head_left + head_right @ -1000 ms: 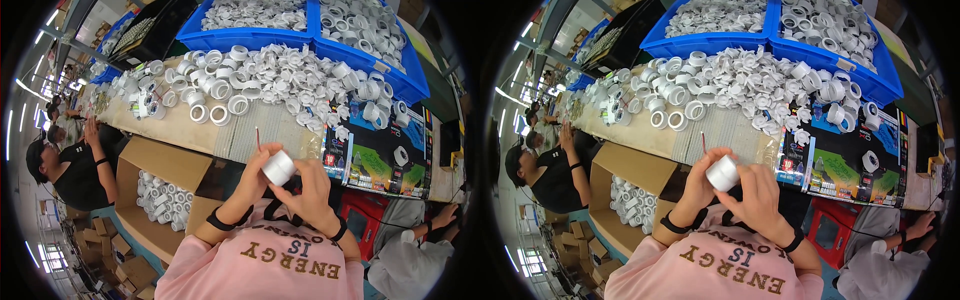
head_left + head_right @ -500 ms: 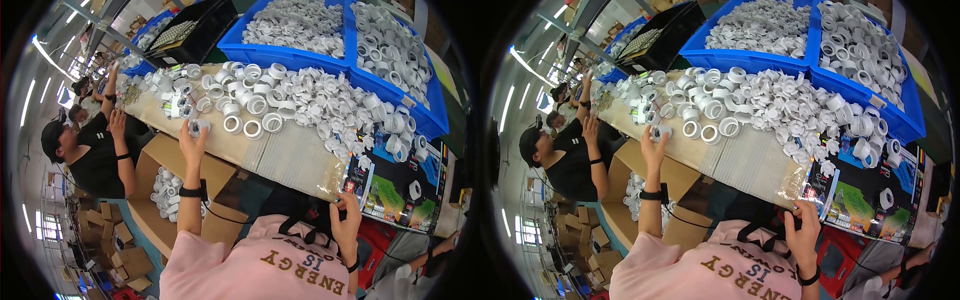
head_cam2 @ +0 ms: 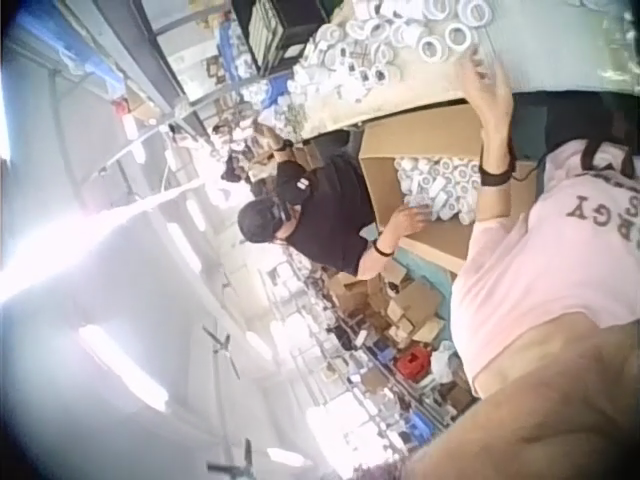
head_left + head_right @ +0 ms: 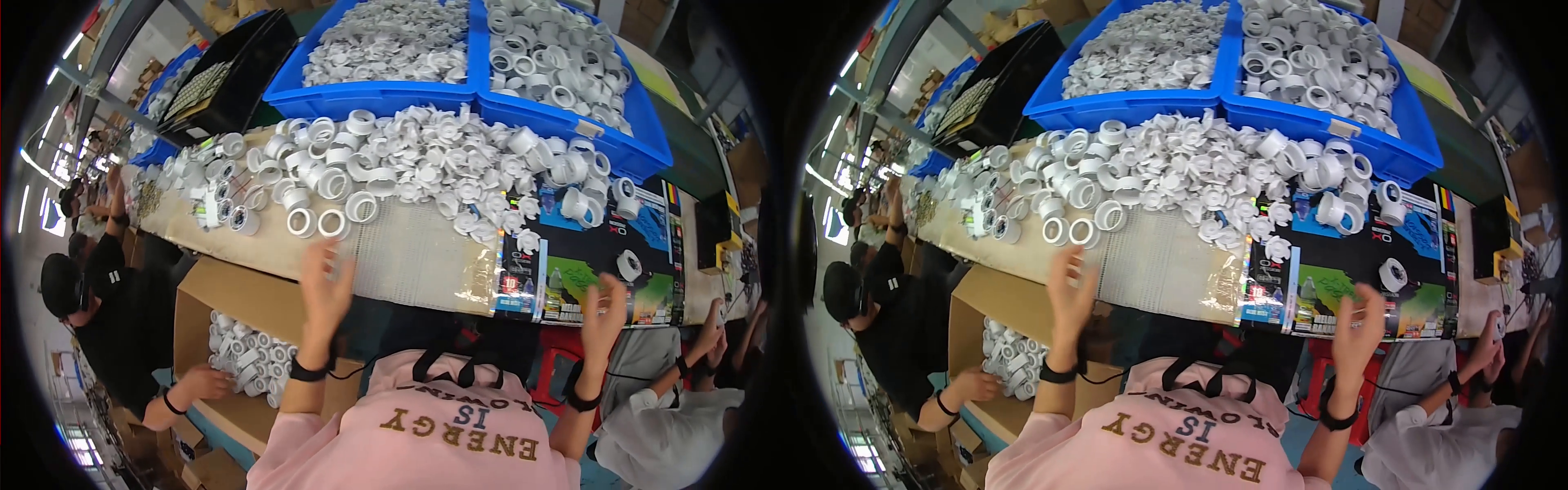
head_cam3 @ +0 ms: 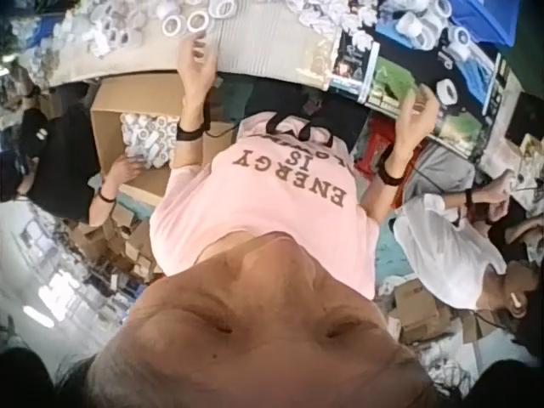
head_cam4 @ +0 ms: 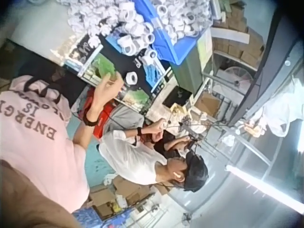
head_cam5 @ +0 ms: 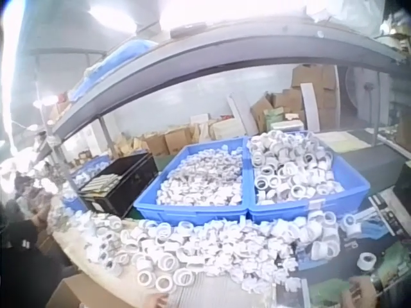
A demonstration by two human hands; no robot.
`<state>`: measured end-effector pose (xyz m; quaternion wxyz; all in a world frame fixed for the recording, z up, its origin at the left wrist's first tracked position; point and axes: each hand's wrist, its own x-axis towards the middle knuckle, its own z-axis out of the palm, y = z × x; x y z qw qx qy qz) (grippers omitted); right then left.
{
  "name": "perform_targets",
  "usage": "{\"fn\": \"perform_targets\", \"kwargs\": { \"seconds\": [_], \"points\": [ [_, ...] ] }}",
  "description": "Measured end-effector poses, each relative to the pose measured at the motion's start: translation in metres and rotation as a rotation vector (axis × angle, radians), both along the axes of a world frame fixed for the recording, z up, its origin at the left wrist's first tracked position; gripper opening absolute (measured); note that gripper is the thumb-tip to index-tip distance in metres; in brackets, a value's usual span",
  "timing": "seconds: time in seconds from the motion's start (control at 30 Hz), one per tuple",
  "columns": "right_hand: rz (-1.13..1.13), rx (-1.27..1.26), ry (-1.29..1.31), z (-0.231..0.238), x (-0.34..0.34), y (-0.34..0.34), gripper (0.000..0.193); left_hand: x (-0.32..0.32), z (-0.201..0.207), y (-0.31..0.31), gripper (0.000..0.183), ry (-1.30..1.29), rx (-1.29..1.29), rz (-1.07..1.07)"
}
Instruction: Manually assemble small plastic and electronic housing components at a factory workbench.
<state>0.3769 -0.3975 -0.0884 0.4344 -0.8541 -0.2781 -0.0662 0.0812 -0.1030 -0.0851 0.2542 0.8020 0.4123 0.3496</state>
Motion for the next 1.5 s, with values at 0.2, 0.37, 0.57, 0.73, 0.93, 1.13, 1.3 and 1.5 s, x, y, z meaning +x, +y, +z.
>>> {"fn": "perform_targets", "kwargs": {
  "seconds": [0.2, 0.37, 0.57, 0.73, 0.93, 1.13, 1.3, 1.5],
  "points": [
    [-0.284, -0.38, -0.341, -0.018, 0.083, -0.027, 0.06, 0.093, 0.013, -0.059, 0.043, 0.057, 0.121, -0.499],
    [-0.219, -0.31, -0.121, -0.029, 0.093, -0.028, 0.062, 0.143, -0.012, -0.05, 0.053, 0.142, 0.333, -0.493],
    [-0.193, -0.191, -0.137, -0.011, 0.061, -0.022, 0.054, 0.143, -0.018, -0.033, 0.046, 0.302, 0.245, -0.393],
    [-0.133, -0.101, -0.14, -0.019, 0.043, -0.033, 0.043, 0.134, -0.018, -0.018, 0.041, 0.343, 0.128, -0.226],
    [-0.15, -0.041, -0.024, -0.011, 0.019, -0.039, 0.061, 0.126, -0.02, -0.013, 0.034, 0.392, 0.175, -0.118],
    [0.084, 0.261, 0.333, 0.003, -0.023, -0.017, 0.058, 0.121, -0.024, -0.013, 0.03, 0.249, 0.305, -0.07],
    [0.451, 0.613, 0.691, 0.014, -0.068, 0.018, 0.057, 0.114, 0.012, -0.063, 0.013, -0.212, -0.601, -0.363],
    [0.738, 0.545, 0.774, 0.037, -0.108, 0.044, 0.062, 0.091, 0.012, -0.095, 0.026, -0.582, -1.586, -0.552]
  ]
}}
